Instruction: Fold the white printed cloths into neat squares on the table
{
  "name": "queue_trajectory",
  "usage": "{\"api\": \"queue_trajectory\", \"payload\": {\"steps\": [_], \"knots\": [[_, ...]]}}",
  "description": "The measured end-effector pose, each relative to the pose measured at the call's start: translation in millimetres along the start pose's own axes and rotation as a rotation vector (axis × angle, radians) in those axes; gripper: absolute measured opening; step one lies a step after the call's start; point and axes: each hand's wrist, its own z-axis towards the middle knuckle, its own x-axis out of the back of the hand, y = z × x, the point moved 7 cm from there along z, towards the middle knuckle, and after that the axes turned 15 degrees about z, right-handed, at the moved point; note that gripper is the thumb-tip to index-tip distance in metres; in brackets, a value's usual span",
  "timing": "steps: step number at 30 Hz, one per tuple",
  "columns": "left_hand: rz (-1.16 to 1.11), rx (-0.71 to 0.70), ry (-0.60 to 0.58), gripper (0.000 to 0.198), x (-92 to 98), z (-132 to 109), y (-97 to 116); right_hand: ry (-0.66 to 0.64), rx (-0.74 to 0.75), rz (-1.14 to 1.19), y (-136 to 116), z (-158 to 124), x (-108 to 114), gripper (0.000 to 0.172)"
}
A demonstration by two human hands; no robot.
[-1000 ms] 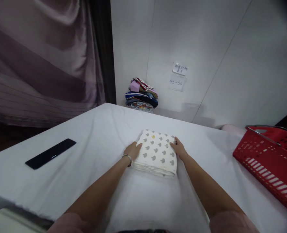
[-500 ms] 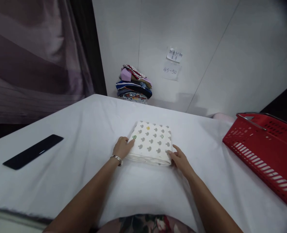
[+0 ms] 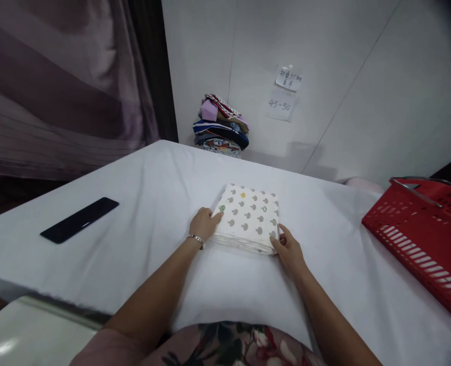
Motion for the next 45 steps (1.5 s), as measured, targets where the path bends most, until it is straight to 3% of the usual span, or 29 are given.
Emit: {"api": "queue_trajectory", "payload": {"steps": [3,5,7,10,13,25,30,35,45], "knots": [[-0.100,-0.067,0.148,0.036,17.6,-7.8,6.7,0.029,0.257,-0.144,-27.1,-9.2,1.6,0.047],[-0.137,-0.198,0.211,0.032,29.2,-15.2,19.3,-0.019,0.405,-0.191,-45.7,-16.3,-4.9,0.037],[-0.143,-0.370,0.156,0.025,31.9,-22.9,36.1,-0.128,0.500,-0.228,-59.8,-21.4,-17.9,0.029],[-0.122,-0.599,-0.026,0.020,22.7,-35.0,57.2,-0.258,0.540,-0.287,-69.3,-22.7,-37.3,0.023],[-0.106,-0.709,-0.114,0.019,13.1,-40.9,64.0,-0.302,0.514,-0.331,-67.6,-19.3,-48.8,0.020],[-0.114,-0.741,-0.164,0.024,2.9,-39.1,63.6,-0.307,0.444,-0.130,-46.8,-12.4,-42.3,0.026],[-0.081,-0.768,-0.133,0.027,3.5,-40.9,66.3,-0.288,0.450,-0.080,-43.8,-13.1,-39.3,0.026],[-0.077,-0.814,-0.038,0.028,5.6,-43.5,67.3,-0.293,0.526,-0.107,-47.2,-17.1,-37.4,0.027],[-0.046,-0.913,-0.024,0.026,7.9,-53.5,75.7,-0.313,0.618,-0.231,-55.3,-23.7,-40.3,0.025]]}}
